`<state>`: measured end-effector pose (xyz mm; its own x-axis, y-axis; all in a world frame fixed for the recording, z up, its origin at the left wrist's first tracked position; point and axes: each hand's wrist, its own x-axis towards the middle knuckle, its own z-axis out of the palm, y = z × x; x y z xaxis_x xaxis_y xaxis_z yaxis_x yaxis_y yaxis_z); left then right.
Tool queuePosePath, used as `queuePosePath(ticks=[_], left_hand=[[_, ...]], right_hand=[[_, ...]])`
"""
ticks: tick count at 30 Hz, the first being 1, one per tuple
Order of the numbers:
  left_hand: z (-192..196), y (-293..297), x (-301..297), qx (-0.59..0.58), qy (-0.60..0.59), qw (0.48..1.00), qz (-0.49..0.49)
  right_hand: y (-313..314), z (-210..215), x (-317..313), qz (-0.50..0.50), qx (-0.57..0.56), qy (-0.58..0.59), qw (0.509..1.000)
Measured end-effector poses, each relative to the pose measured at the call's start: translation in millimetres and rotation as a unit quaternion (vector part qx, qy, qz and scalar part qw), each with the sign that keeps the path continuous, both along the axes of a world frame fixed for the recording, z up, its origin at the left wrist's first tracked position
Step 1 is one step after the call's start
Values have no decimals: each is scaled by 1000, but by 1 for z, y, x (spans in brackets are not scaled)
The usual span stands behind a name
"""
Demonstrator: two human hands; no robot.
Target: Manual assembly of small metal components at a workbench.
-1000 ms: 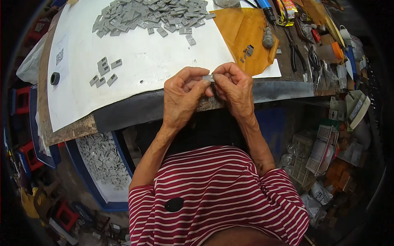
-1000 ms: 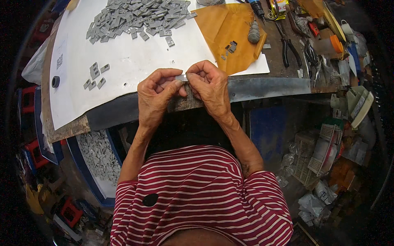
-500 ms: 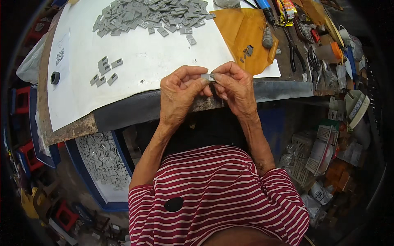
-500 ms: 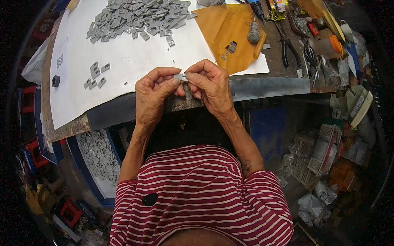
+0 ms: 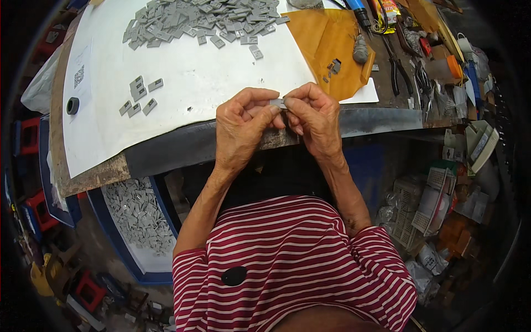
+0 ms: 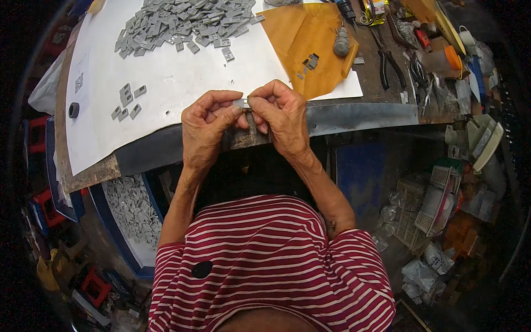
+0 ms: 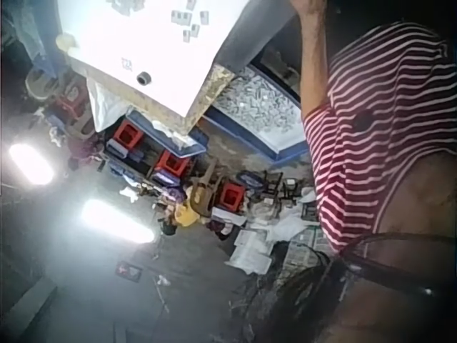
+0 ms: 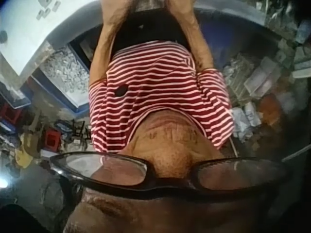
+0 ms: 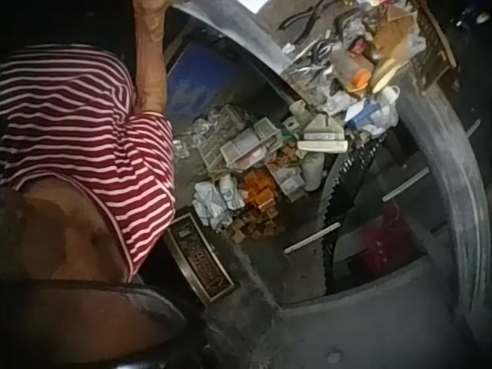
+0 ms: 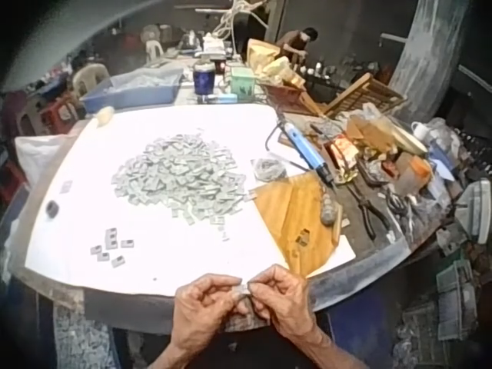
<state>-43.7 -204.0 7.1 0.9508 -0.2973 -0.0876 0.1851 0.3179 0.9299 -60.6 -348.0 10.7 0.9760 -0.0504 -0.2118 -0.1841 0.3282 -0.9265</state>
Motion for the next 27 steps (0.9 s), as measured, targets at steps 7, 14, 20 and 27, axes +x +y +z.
queuePosePath(ticks=[7, 14, 20, 27], left_hand=[[1, -1, 0, 29, -13, 999, -9], [5, 2, 1, 221, -149, 964, -1], [0, 7, 3, 306, -326, 893, 42], [6, 24, 6, 340, -329, 880, 43]], right_hand=[[6, 2, -3, -34, -85, -7, 996], [2, 5, 0, -21, -121, -1, 992], [-1, 8, 3, 18, -107, -1, 994], [8, 7, 10, 44, -87, -27, 995]])
